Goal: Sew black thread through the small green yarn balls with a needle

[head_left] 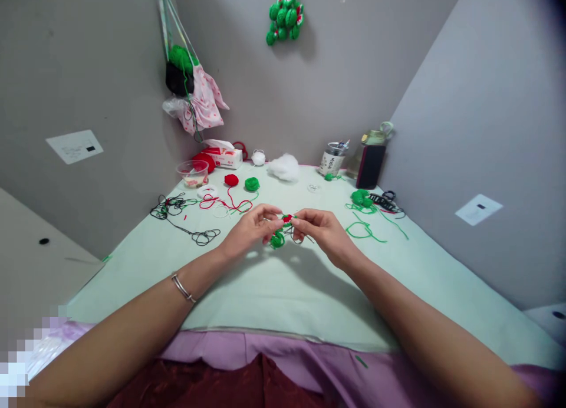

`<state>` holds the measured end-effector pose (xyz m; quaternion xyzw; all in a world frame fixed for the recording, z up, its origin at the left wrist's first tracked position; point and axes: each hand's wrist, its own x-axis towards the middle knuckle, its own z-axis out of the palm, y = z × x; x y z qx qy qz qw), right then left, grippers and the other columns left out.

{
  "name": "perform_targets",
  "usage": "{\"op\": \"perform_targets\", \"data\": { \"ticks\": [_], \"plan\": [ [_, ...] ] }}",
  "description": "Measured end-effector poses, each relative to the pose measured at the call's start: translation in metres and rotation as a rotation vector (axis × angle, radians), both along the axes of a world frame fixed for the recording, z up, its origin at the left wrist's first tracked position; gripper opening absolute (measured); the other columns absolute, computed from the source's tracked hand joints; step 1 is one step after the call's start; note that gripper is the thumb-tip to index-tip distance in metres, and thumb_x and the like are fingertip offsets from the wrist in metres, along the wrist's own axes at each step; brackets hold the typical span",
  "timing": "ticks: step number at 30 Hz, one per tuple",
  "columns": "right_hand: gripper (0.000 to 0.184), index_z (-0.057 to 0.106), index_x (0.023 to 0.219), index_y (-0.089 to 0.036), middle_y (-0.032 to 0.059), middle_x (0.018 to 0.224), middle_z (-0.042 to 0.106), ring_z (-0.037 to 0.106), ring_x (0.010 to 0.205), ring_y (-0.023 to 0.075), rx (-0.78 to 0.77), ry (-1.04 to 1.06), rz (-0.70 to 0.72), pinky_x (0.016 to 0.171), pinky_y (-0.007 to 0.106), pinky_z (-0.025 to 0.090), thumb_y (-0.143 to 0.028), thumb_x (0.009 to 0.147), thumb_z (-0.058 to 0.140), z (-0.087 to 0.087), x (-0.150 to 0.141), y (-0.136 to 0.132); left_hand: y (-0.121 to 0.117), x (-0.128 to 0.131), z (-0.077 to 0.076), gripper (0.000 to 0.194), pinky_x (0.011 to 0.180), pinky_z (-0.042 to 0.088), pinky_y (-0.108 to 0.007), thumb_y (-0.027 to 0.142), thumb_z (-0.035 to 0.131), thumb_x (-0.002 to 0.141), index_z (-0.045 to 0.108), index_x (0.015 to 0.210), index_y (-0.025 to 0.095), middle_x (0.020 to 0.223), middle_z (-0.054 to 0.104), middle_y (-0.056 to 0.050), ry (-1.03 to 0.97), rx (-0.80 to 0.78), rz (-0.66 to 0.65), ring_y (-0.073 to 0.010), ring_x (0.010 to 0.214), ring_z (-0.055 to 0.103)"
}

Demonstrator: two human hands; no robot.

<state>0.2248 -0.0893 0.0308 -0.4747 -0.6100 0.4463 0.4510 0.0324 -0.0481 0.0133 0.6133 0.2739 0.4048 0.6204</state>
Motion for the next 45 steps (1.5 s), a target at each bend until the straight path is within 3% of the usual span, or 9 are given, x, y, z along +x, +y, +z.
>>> {"op": "perform_targets", "data": {
  "ticks": [3,8,13,17,19,22,24,31,45],
  "plan": [
    [0.032,0.066,0.078,-0.015,0.0012,0.062,0.062,0.052,0.062,0.0127,0.016,-0.053,-0.022,0.062,0.027,0.041,-0.047,0.080,0.070,-0.001,0.000,0.000,0.004,0.000,-0.008,0.021,0.064,0.042,-0.023,0.036,0.069,0.084,0.064,0.089,0.015,0.080,0.060,0.000,0.044,0.030,-0.090,-0.0078,0.064,0.052],
    [0.031,0.066,0.078,-0.014,0.0029,0.068,0.063,0.054,0.065,0.0132,0.040,-0.161,0.037,0.064,0.027,0.044,-0.044,0.086,0.062,-0.002,0.002,0.002,0.009,-0.001,-0.011,0.023,0.070,0.046,-0.027,0.035,0.072,0.081,0.067,0.091,0.015,0.082,0.063,-0.001,-0.010,-0.066,-0.094,-0.0101,0.069,0.055],
    [0.031,0.066,0.107,-0.015,0.0030,0.077,0.062,0.054,0.063,0.0121,0.218,-0.227,-0.046,0.063,0.028,0.047,-0.037,0.094,0.047,-0.002,0.011,0.002,0.008,0.000,-0.007,0.023,0.068,0.047,-0.027,0.034,0.076,0.075,0.067,0.085,0.015,0.079,0.063,-0.001,-0.009,-0.114,-0.021,-0.0098,0.065,0.054],
    [0.038,0.053,0.132,-0.021,-0.0011,0.074,0.059,0.050,0.059,0.0105,0.354,-0.345,-0.096,0.062,0.026,0.046,-0.026,0.097,0.041,0.001,0.015,-0.004,0.007,0.000,-0.005,0.023,0.067,0.047,-0.027,0.034,0.076,0.074,0.066,0.082,0.015,0.074,0.062,-0.001,0.011,-0.113,0.007,-0.0095,0.061,0.053],
    [0.033,0.053,0.128,-0.022,-0.0008,0.076,0.061,0.054,0.061,0.0109,0.355,-0.340,-0.074,0.062,0.026,0.047,-0.026,0.097,0.043,0.002,0.013,-0.008,0.008,0.000,-0.005,0.022,0.067,0.047,-0.027,0.034,0.076,0.075,0.066,0.081,0.015,0.073,0.061,0.000,0.022,-0.103,0.010,-0.0095,0.060,0.054],
    [0.015,0.057,0.100,-0.021,0.0008,0.075,0.064,0.060,0.065,0.0125,0.363,-0.280,-0.086,0.064,0.027,0.050,-0.032,0.097,0.048,0.003,0.010,-0.011,0.008,0.000,-0.006,0.022,0.065,0.047,-0.027,0.034,0.076,0.074,0.065,0.079,0.015,0.071,0.061,0.000,0.031,-0.104,0.024,-0.0096,0.058,0.053],
    [0.015,0.056,0.092,-0.021,0.0013,0.074,0.064,0.061,0.065,0.0132,0.381,-0.233,-0.118,0.065,0.028,0.051,-0.034,0.096,0.051,0.004,0.008,-0.011,0.008,0.000,-0.006,0.022,0.064,0.046,-0.028,0.033,0.076,0.074,0.065,0.078,0.015,0.070,0.061,0.000,0.034,-0.105,0.029,-0.0095,0.057,0.053],
    [0.016,0.057,0.091,-0.020,0.0020,0.074,0.065,0.061,0.065,0.0133,0.349,-0.259,-0.070,0.062,0.027,0.050,-0.034,0.096,0.051,0.004,0.006,-0.012,0.007,0.001,-0.006,0.022,0.064,0.046,-0.027,0.034,0.076,0.074,0.065,0.078,0.014,0.070,0.060,0.000,0.035,-0.105,0.009,-0.0090,0.057,0.053],
    [0.010,0.055,0.090,-0.022,0.0011,0.072,0.063,0.059,0.064,0.0133,0.405,-0.407,-0.133,0.062,0.026,0.046,-0.025,0.095,0.046,0.003,0.006,-0.013,0.005,0.001,-0.004,0.022,0.063,0.047,-0.027,0.033,0.076,0.074,0.065,0.076,0.014,0.067,0.059,0.000,0.022,-0.128,0.006,-0.0093,0.056,0.052]
  ]
}}
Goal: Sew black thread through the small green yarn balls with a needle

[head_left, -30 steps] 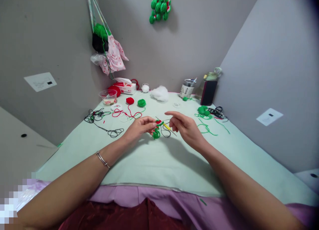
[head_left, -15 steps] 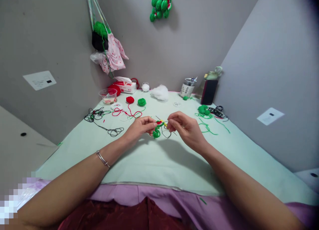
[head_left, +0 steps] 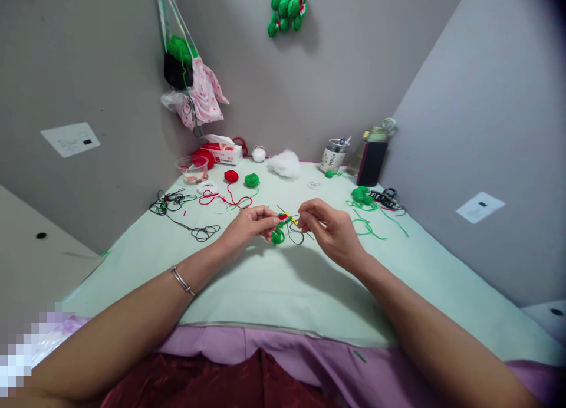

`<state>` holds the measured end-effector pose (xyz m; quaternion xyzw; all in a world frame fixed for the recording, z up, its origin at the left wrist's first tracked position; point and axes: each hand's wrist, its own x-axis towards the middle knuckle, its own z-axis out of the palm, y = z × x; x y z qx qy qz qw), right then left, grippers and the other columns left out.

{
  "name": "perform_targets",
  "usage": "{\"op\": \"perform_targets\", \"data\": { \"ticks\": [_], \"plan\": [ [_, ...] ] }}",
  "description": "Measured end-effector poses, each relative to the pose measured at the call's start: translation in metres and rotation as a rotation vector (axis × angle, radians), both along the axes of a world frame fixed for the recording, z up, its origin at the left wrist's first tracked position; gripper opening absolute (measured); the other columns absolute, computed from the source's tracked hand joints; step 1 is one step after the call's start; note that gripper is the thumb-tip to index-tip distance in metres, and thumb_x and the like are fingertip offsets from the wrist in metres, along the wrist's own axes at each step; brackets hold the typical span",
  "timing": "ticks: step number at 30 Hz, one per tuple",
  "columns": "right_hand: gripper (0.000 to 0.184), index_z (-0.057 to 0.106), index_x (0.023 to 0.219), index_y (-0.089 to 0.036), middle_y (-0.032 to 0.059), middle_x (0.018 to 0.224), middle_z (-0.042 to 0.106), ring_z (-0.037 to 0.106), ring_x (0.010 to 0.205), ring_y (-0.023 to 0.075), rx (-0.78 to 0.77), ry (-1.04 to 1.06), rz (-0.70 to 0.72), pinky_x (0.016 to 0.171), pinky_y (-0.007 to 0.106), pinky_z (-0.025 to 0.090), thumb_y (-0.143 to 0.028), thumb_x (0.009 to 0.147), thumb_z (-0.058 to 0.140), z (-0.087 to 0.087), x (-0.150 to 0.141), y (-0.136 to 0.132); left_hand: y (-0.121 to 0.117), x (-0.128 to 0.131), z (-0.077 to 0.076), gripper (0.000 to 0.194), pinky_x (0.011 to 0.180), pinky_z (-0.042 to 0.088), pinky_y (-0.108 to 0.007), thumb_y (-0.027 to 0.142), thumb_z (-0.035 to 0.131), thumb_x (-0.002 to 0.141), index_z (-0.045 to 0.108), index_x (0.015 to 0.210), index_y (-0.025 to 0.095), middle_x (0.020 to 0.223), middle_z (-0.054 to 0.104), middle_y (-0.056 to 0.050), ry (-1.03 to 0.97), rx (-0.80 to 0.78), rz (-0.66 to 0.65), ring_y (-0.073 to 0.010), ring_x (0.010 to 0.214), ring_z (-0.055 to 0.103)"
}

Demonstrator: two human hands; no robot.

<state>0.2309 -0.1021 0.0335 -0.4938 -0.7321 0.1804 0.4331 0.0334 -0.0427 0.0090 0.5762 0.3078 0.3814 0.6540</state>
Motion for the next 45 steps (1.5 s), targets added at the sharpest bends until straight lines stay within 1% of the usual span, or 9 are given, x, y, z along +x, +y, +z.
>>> {"op": "perform_targets", "data": {
  "ticks": [8,14,22,27,30,34,40,43,45],
  "plan": [
    [0.018,0.058,0.088,-0.019,0.0014,0.072,0.063,0.060,0.064,0.0134,-0.161,0.139,0.056,0.064,0.028,0.048,-0.035,0.093,0.052,-0.006,0.005,0.012,0.001,-0.002,-0.002,0.022,0.071,0.050,-0.030,0.033,0.077,0.075,0.068,0.082,0.014,0.074,0.064,-0.002,-0.037,-0.066,-0.053,-0.0111,0.064,0.058],
    [0.018,0.068,0.078,-0.018,0.0034,0.080,0.058,0.051,0.066,0.0128,-0.092,0.091,-0.003,0.061,0.029,0.042,-0.035,0.084,0.064,-0.004,0.014,0.020,0.002,-0.002,-0.004,0.025,0.074,0.051,-0.030,0.034,0.077,0.075,0.070,0.089,0.014,0.078,0.067,-0.003,-0.057,-0.066,-0.099,-0.0118,0.067,0.060],
    [0.021,0.067,0.077,-0.017,0.0008,0.070,0.057,0.048,0.062,0.0120,-0.227,0.152,0.069,0.059,0.027,0.039,-0.038,0.081,0.066,-0.001,0.009,0.019,0.002,-0.001,-0.009,0.023,0.076,0.051,-0.030,0.032,0.078,0.075,0.071,0.088,0.014,0.079,0.067,-0.003,-0.070,-0.061,-0.124,-0.0115,0.067,0.062],
    [0.017,0.065,0.079,-0.017,0.0007,0.068,0.058,0.051,0.061,0.0129,-0.229,0.237,0.041,0.059,0.028,0.041,-0.034,0.081,0.067,-0.004,0.002,0.016,0.002,0.001,-0.011,0.025,0.077,0.052,-0.031,0.031,0.079,0.074,0.070,0.089,0.015,0.080,0.068,-0.003,-0.078,-0.092,-0.110,-0.0124,0.069,0.064],
    [0.012,0.065,0.084,-0.018,0.0027,0.074,0.062,0.056,0.065,0.0146,-0.165,0.189,0.016,0.062,0.028,0.044,-0.030,0.085,0.064,-0.004,-0.003,0.011,0.001,0.002,-0.008,0.023,0.076,0.052,-0.030,0.031,0.079,0.074,0.068,0.087,0.015,0.078,0.067,-0.002,-0.085,-0.096,-0.089,-0.0116,0.067,0.064],
    [0.011,0.065,0.094,-0.021,0.0068,0.092,0.065,0.061,0.077,0.0168,0.082,-0.092,0.014,0.072,0.030,0.046,-0.025,0.093,0.055,-0.007,-0.009,0.004,-0.001,0.002,-0.004,0.022,0.075,0.052,-0.029,0.033,0.077,0.076,0.066,0.084,0.015,0.076,0.066,0.000,-0.091,-0.073,-0.062,-0.0111,0.068,0.063],
    [0.023,0.066,0.094,-0.021,0.0070,0.087,0.068,0.061,0.074,0.0147,0.203,-0.453,-0.012,0.066,0.025,0.041,-0.021,0.098,0.044,-0.016,-0.011,0.004,-0.001,0.004,-0.009,0.024,0.075,0.052,-0.031,0.032,0.077,0.074,0.063,0.082,0.015,0.072,0.064,0.000,-0.030,-0.037,-0.073,-0.0123,0.066,0.062],
    [0.020,0.066,0.086,-0.020,0.0071,0.092,0.069,0.060,0.072,0.0123,0.261,-0.413,0.012,0.061,0.023,0.040,-0.022,0.096,0.049,-0.011,-0.014,0.000,-0.001,0.006,-0.012,0.021,0.070,0.050,-0.028,0.030,0.075,0.073,0.062,0.080,0.015,0.069,0.064,0.000,0.044,0.026,-0.074,-0.0116,0.064,0.060],
    [0.015,0.064,0.087,-0.019,0.0070,0.093,0.069,0.062,0.070,0.0119,0.225,-0.184,0.092,0.059,0.023,0.043,-0.026,0.094,0.052,-0.001,-0.016,-0.004,0.000,0.007,-0.012,0.020,0.066,0.048,-0.026,0.029,0.073,0.073,0.061,0.080,0.015,0.068,0.062,0.001,0.082,0.067,-0.066,-0.0106,0.061,0.059]
  ]
}}
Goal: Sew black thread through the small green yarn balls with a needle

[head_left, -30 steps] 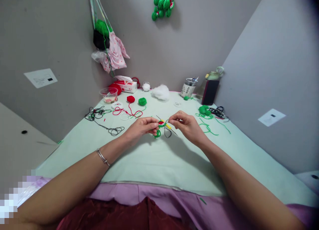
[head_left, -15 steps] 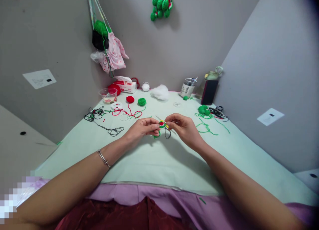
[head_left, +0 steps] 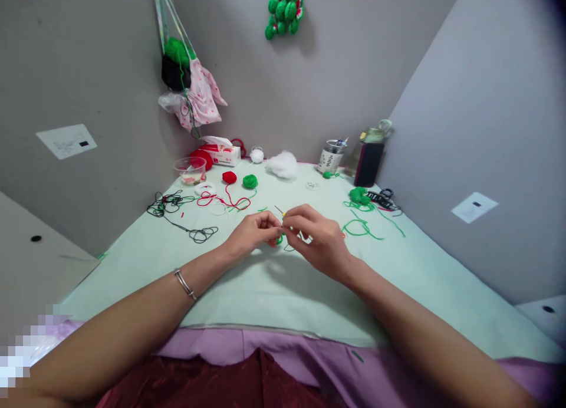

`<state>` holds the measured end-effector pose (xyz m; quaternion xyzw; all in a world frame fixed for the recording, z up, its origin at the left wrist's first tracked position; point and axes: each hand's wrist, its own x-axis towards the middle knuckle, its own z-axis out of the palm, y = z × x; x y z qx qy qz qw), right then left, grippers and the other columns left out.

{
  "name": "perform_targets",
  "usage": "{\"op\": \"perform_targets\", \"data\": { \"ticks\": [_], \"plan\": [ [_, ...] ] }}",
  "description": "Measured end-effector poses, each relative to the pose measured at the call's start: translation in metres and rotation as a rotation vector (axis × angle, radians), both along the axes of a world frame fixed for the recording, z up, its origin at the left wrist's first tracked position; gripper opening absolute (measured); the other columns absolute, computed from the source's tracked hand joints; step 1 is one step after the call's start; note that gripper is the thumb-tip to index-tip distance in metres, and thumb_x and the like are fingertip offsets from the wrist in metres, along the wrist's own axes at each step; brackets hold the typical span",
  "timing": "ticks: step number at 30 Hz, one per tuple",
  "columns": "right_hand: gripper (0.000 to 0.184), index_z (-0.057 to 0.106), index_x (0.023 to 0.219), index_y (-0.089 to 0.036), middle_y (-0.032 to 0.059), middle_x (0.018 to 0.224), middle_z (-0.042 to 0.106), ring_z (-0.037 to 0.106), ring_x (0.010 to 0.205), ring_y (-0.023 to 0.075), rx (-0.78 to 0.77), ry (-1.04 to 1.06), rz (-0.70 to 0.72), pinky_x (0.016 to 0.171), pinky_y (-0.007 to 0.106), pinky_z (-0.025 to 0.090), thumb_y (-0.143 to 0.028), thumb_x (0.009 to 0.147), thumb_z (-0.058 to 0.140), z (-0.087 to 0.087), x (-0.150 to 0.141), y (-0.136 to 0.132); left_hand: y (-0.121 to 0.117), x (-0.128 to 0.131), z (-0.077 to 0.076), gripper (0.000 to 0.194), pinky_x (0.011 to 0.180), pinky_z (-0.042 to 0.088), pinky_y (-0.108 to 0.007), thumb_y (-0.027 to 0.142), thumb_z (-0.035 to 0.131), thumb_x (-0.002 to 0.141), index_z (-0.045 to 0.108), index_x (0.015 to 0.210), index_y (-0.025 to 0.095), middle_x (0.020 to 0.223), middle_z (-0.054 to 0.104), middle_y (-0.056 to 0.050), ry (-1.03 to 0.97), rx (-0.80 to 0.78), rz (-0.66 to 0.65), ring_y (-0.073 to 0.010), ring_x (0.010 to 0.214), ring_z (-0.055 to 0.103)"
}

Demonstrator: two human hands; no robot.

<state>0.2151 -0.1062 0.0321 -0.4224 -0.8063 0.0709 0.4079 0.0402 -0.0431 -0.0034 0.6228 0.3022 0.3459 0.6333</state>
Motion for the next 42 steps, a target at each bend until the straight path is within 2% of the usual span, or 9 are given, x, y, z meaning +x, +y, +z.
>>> {"op": "perform_targets", "data": {
  "ticks": [5,10,13,16,20,24,29,33,42],
  "plan": [
    [0.011,0.054,0.091,-0.022,-0.0015,0.071,0.066,0.064,0.056,0.0132,-0.409,0.654,0.229,0.054,0.027,0.052,-0.032,0.093,0.058,0.038,0.022,-0.005,0.005,-0.003,0.000,0.018,0.063,0.045,-0.025,0.029,0.070,0.075,0.060,0.081,0.015,0.069,0.063,0.000,0.096,0.072,0.080,-0.0109,0.059,0.059],
    [0.008,0.062,0.081,-0.023,-0.0042,0.067,0.056,0.060,0.061,0.0081,-0.034,1.126,0.070,0.065,0.023,0.053,-0.019,0.088,0.062,0.069,0.081,-0.003,0.015,-0.008,0.001,0.014,0.060,0.043,-0.025,0.022,0.071,0.071,0.060,0.077,0.015,0.065,0.061,0.002,0.126,0.111,0.185,-0.0107,0.056,0.058],
    [0.014,0.062,0.076,-0.021,-0.0014,0.074,0.055,0.058,0.069,0.0073,0.169,1.316,-0.060,0.074,0.022,0.051,-0.015,0.089,0.061,0.073,0.109,-0.001,0.020,-0.009,0.000,0.016,0.059,0.045,-0.025,0.021,0.073,0.069,0.060,0.077,0.015,0.063,0.060,0.003,0.098,0.100,0.218,-0.0107,0.054,0.058],
    [0.015,0.060,0.073,-0.022,0.0006,0.074,0.054,0.057,0.071,0.0106,0.240,1.342,-0.156,0.076,0.026,0.051,-0.015,0.087,0.061,0.070,0.117,0.004,0.022,-0.009,-0.002,0.021,0.066,0.051,-0.029,0.027,0.075,0.071,0.061,0.080,0.015,0.066,0.063,0.002,0.012,0.005,0.193,-0.0119,0.059,0.062],
    [0.008,0.063,0.081,-0.020,-0.0008,0.066,0.054,0.054,0.058,0.0115,0.144,1.122,-0.128,0.059,0.028,0.047,-0.013,0.083,0.061,0.057,0.088,0.008,0.020,-0.010,-0.001,0.026,0.080,0.054,-0.034,0.031,0.079,0.071,0.064,0.083,0.014,0.076,0.066,0.000,-0.088,-0.103,0.136,-0.0135,0.069,0.066],
    [0.005,0.069,0.085,-0.020,0.0011,0.075,0.061,0.054,0.060,0.0111,0.015,0.482,-0.096,0.057,0.027,0.043,-0.020,0.087,0.065,0.034,0.041,0.002,0.017,-0.010,0.001,0.029,0.084,0.054,-0.036,0.031,0.081,0.071,0.064,0.087,0.015,0.077,0.068,0.000,-0.160,-0.147,0.092,-0.0148,0.072,0.068],
    [0.011,0.071,0.090,-0.019,0.0012,0.074,0.059,0.052,0.062,0.0105,0.105,-0.084,-0.083,0.059,0.024,0.040,-0.017,0.091,0.060,-0.002,0.012,0.004,0.011,-0.008,0.005,0.029,0.085,0.054,-0.035,0.031,0.082,0.070,0.062,0.083,0.014,0.080,0.069,-0.001,-0.174,-0.135,0.093,-0.0132,0.072,0.067],
    [0.012,0.070,0.087,-0.018,0.0001,0.071,0.058,0.050,0.059,0.0098,0.127,-0.166,-0.125,0.058,0.023,0.037,-0.014,0.090,0.060,-0.013,0.010,0.010,0.008,-0.007,0.007,0.027,0.084,0.054,-0.034,0.030,0.082,0.070,0.063,0.081,0.014,0.079,0.068,0.000,-0.172,-0.123,0.095,-0.0123,0.071,0.066],
    [0.013,0.069,0.084,-0.017,-0.0002,0.071,0.058,0.049,0.059,0.0092,0.084,-0.174,-0.126,0.059,0.022,0.036,-0.012,0.089,0.059,-0.011,0.009,0.008,0.009,-0.008,0.002,0.025,0.085,0.054,-0.035,0.031,0.081,0.072,0.064,0.083,0.015,0.080,0.067,0.000,-0.156,-0.094,0.097,-0.0121,0.073,0.066]
  ]
}}
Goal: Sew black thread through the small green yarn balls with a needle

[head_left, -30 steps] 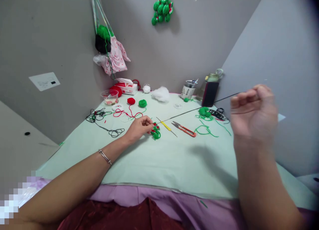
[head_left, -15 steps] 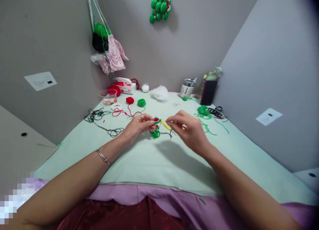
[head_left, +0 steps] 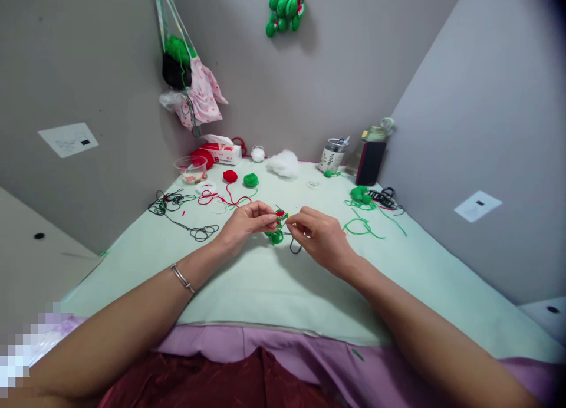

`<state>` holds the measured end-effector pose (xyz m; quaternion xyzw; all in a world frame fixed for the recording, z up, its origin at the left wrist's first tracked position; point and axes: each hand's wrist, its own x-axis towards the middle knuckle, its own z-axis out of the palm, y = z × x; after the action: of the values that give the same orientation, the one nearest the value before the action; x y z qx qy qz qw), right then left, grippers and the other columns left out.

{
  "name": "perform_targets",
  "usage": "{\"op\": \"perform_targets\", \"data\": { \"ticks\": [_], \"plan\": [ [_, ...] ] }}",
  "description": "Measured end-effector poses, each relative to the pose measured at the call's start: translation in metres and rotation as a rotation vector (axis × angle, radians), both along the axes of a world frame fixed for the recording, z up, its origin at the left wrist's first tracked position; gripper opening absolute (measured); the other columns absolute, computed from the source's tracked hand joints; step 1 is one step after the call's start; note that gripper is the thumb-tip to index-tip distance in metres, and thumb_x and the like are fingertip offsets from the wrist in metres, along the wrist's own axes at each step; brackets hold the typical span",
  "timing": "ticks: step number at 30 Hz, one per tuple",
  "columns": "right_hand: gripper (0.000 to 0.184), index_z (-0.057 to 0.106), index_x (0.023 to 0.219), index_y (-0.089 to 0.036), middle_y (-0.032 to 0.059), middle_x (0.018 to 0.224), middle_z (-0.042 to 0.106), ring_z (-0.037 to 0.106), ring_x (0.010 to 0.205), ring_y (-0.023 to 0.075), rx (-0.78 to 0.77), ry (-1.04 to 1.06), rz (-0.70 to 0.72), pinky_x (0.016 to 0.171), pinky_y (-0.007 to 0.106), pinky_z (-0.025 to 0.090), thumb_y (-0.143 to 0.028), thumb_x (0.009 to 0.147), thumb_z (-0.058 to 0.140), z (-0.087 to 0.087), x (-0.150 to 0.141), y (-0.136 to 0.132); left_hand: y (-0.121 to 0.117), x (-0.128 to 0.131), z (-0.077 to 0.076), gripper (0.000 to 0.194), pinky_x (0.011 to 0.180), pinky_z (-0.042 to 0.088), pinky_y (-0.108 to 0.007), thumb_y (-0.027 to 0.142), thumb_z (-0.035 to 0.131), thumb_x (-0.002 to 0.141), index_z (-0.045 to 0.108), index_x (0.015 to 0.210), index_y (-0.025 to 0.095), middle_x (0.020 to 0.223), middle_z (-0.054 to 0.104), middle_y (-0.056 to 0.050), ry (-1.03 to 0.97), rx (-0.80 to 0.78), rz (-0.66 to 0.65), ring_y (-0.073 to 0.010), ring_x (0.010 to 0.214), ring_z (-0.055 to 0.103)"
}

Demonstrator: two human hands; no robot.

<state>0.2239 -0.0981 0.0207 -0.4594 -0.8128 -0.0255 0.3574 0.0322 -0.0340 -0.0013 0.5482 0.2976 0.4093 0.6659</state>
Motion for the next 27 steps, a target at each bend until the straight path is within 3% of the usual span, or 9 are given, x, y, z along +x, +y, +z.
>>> {"op": "perform_targets", "data": {
  "ticks": [13,27],
  "plan": [
    [0.013,0.068,0.082,-0.019,0.0008,0.072,0.062,0.051,0.058,0.0102,-0.128,0.029,-0.070,0.058,0.023,0.035,-0.011,0.086,0.058,-0.0011,-0.0027,-0.0005,-0.0027,0.0023,-0.0020,0.017,0.074,0.053,-0.030,0.023,0.078,0.070,0.066,0.080,0.016,0.076,0.068,-0.001,0.068,0.230,0.090,-0.0142,0.073,0.065],
    [0.012,0.067,0.079,-0.018,-0.0002,0.068,0.060,0.048,0.056,0.0101,-0.170,0.090,-0.079,0.057,0.023,0.034,-0.012,0.085,0.059,0.0008,-0.0044,-0.0013,-0.0042,0.0050,-0.0046,0.020,0.075,0.055,-0.031,0.024,0.077,0.072,0.065,0.086,0.016,0.077,0.069,0.000,0.016,0.194,0.060,-0.0146,0.074,0.068]
  ]
}}
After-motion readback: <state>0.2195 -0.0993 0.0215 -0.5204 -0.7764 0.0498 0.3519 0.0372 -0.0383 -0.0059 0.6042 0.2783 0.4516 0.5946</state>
